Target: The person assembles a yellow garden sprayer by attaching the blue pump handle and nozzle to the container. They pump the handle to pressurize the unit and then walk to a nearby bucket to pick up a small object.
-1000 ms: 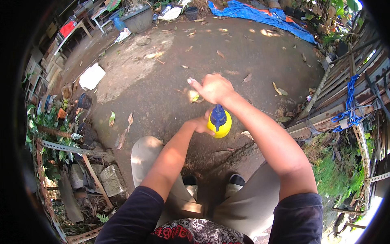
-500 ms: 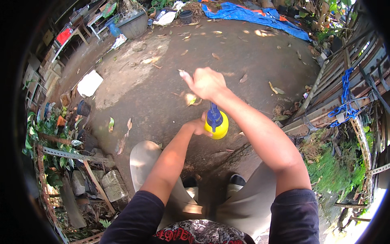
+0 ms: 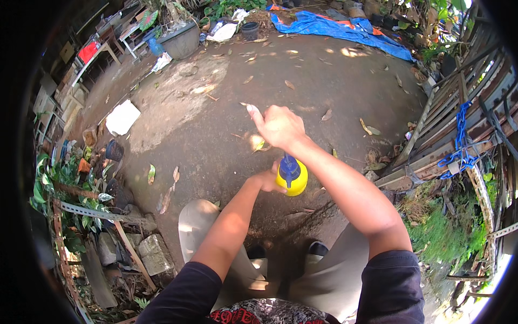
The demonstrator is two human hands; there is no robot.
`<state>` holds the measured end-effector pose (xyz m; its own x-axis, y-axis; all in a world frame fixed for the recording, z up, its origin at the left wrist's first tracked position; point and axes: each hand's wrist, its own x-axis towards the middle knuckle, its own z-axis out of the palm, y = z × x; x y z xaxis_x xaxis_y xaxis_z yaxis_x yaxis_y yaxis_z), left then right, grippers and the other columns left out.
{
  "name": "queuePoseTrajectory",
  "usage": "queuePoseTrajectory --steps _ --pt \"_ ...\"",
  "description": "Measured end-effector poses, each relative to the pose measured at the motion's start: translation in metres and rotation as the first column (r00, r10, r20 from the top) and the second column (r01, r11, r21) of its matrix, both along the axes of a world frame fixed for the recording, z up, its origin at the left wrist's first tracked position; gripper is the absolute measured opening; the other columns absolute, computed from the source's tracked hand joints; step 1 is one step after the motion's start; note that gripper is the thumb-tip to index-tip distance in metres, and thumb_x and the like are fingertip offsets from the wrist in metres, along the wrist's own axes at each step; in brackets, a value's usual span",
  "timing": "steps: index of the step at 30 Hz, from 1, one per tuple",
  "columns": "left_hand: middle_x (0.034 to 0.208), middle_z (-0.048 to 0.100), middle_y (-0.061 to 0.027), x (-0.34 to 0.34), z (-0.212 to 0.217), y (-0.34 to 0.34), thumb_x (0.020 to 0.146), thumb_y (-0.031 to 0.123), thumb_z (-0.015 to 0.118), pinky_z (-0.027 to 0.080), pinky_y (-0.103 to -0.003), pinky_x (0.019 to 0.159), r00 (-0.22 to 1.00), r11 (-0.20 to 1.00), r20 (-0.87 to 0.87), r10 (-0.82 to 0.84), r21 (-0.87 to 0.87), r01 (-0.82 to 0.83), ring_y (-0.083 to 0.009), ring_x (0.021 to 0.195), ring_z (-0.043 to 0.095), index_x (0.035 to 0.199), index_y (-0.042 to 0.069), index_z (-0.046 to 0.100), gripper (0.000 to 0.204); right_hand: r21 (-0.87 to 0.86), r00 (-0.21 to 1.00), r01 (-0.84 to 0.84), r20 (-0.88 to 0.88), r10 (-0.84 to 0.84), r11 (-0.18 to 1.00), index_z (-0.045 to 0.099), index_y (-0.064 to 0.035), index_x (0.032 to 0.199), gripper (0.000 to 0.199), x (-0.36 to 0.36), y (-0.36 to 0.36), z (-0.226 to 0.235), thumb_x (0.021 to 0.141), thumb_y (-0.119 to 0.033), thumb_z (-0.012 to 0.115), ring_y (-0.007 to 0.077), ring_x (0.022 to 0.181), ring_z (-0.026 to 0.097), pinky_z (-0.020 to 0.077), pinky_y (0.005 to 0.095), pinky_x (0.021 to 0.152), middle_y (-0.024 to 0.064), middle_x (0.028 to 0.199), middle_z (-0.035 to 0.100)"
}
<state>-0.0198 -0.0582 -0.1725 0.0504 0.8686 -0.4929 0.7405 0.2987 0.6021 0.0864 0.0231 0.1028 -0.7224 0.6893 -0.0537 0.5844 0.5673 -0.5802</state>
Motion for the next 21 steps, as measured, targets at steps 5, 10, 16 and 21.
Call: queuePoseTrajectory --steps 5,10,16,21 --pt "0.154 0.038 -0.0321 0.032 0.027 0.017 0.076 0.043 0.087 0.032 -0.043 0.121 1.0 0.999 0.004 -0.009 -0.049 0.009 -0.0406 0.145 0.039 0.157 0.0 -0.015 0.137 0.148 0.978 0.102 0.163 -0.126 0.984 0.077 -0.0045 0.077 0.077 0.02 0.017 -0.082 0.102 -0.064 0.034 0.0402 0.085 0.073 0.0577 0.0487 0.083 0.0213 0.081 0.074" --pt "0.157 0.034 -0.0327 0.017 0.002 0.011 0.076 0.042 0.087 0.037 -0.045 0.119 1.0 0.996 0.021 -0.001 0.09 -0.001 -0.0426 0.142 0.044 0.158 0.011 -0.019 0.138 0.042 0.993 0.107 0.049 -0.109 0.993 0.074 -0.0025 0.072 0.079 0.012 0.023 -0.06 0.103 -0.064 0.035 0.0407 0.079 0.073 0.057 0.0498 0.078 0.0204 0.071 0.071" --pt "0.161 0.025 -0.0325 0.025 0.009 0.019 0.075 0.042 0.089 0.03 -0.047 0.123 0.993 0.997 0.098 0.068 -0.031 -0.066 -0.0419 0.15 0.03 0.159 0.008 -0.016 0.139 0.141 0.987 0.149 0.035 -0.156 0.979 0.075 -0.0018 0.076 0.079 0.026 0.03 -0.082 0.101 -0.066 0.036 0.0431 0.082 0.073 0.0573 0.05 0.079 0.0265 0.078 0.071" --pt "0.161 0.024 -0.0319 0.018 0.001 0.013 0.075 0.043 0.089 0.027 -0.047 0.124 0.999 1.0 0.036 0.014 -0.008 -0.014 -0.0423 0.152 0.026 0.159 0.002 -0.009 0.136 -0.049 0.988 0.148 -0.023 -0.15 0.988 0.077 -0.0037 0.08 0.081 0.021 0.022 -0.059 0.101 -0.067 0.032 0.0428 0.081 0.073 0.0568 0.0517 0.079 0.026 0.076 0.07"
